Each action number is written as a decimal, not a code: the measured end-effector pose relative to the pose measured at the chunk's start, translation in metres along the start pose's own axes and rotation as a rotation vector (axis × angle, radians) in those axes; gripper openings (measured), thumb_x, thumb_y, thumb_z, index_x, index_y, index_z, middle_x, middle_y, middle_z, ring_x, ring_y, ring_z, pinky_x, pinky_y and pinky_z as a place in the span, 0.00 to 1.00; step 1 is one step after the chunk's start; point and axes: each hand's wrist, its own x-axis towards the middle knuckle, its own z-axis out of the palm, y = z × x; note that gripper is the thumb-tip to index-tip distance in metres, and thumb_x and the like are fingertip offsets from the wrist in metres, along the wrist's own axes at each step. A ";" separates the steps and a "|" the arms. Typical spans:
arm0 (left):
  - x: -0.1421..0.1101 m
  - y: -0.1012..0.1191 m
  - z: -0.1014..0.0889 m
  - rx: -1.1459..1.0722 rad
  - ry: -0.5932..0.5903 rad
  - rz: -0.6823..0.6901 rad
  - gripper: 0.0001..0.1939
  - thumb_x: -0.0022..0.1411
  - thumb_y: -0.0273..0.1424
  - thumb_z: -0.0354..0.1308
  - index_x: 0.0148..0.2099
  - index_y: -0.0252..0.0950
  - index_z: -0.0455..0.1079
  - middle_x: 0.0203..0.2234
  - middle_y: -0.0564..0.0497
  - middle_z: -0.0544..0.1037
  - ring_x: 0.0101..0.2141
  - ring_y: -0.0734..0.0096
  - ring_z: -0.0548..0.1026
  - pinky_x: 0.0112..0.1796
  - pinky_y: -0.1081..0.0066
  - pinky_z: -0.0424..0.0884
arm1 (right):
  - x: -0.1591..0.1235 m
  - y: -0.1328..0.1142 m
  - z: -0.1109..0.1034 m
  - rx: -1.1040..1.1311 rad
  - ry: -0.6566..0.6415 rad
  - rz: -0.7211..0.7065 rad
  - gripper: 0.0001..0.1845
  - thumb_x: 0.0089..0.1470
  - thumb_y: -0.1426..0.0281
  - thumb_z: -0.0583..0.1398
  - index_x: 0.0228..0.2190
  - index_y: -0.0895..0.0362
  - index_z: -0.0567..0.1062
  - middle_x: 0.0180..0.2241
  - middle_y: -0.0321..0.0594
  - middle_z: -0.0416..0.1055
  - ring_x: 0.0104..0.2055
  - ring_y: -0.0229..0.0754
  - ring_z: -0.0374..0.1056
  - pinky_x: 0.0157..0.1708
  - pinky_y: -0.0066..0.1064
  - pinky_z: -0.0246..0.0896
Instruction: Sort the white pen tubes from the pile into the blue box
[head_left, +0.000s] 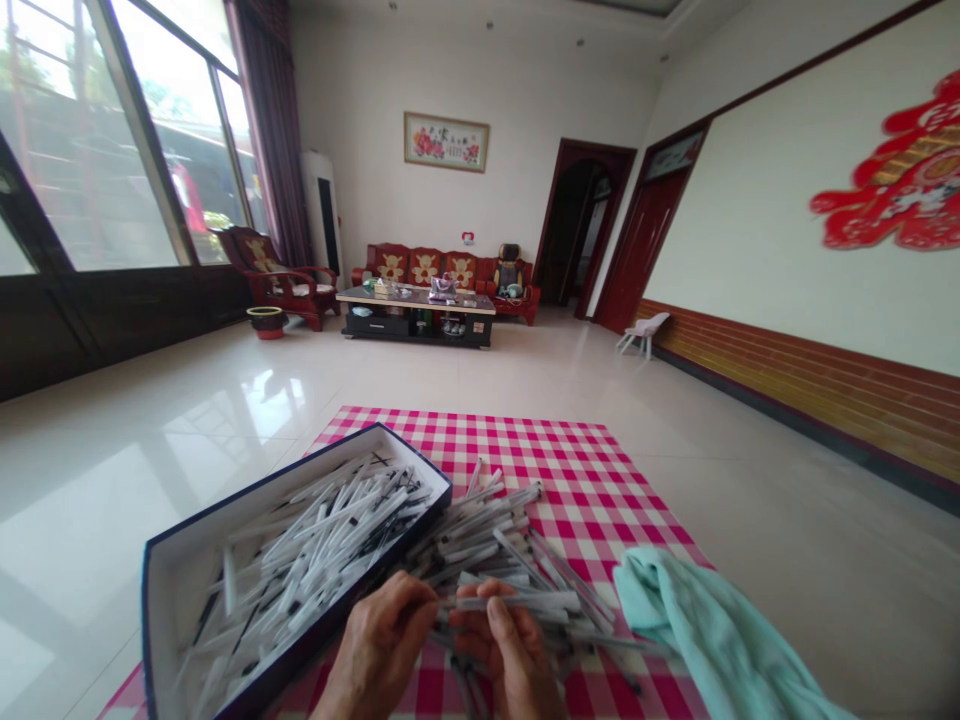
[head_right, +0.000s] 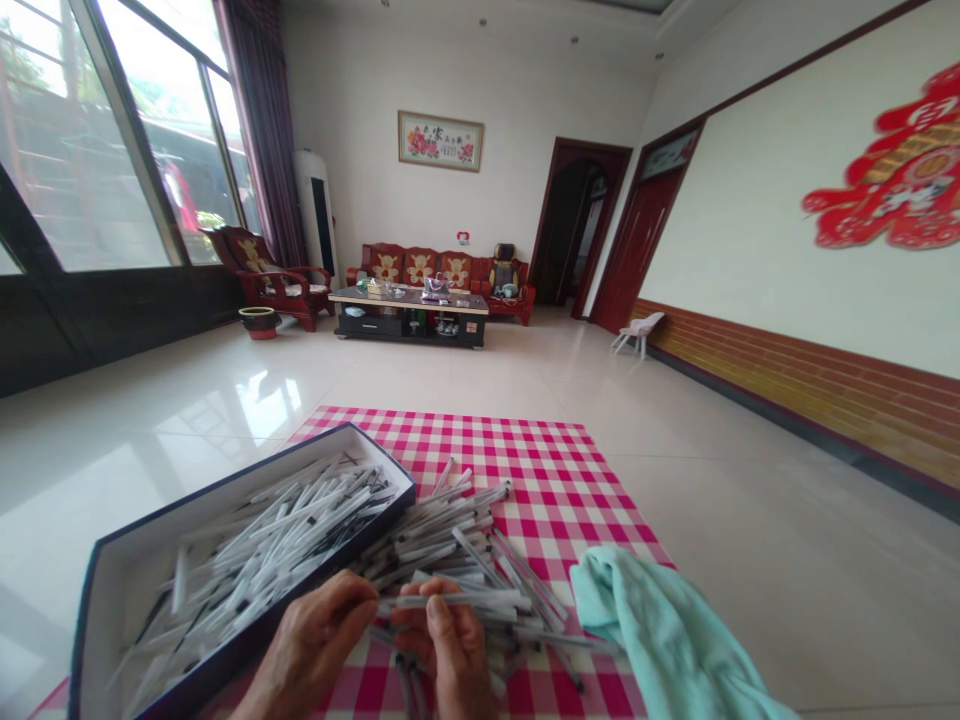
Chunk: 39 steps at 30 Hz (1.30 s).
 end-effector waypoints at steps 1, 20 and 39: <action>0.001 -0.001 -0.006 -0.028 0.005 -0.053 0.10 0.62 0.34 0.52 0.31 0.37 0.70 0.22 0.55 0.73 0.23 0.74 0.71 0.25 0.78 0.66 | 0.000 -0.001 -0.001 0.020 0.004 0.002 0.15 0.48 0.60 0.65 0.35 0.56 0.75 0.37 0.44 0.78 0.35 0.47 0.75 0.32 0.34 0.69; 0.006 -0.033 -0.061 0.360 0.579 -0.358 0.12 0.56 0.39 0.54 0.39 0.41 0.73 0.35 0.51 0.79 0.25 0.70 0.76 0.26 0.72 0.67 | 0.003 0.002 -0.003 0.034 -0.035 0.006 0.14 0.47 0.61 0.66 0.31 0.59 0.73 0.31 0.45 0.79 0.30 0.45 0.75 0.28 0.32 0.67; -0.001 0.008 -0.005 -0.669 -0.003 -0.360 0.20 0.57 0.44 0.57 0.45 0.35 0.74 0.30 0.49 0.78 0.26 0.71 0.71 0.28 0.73 0.70 | -0.009 -0.005 -0.006 -0.335 -0.421 0.455 0.14 0.42 0.66 0.61 0.32 0.60 0.78 0.10 0.27 0.58 0.12 0.30 0.47 0.13 0.23 0.36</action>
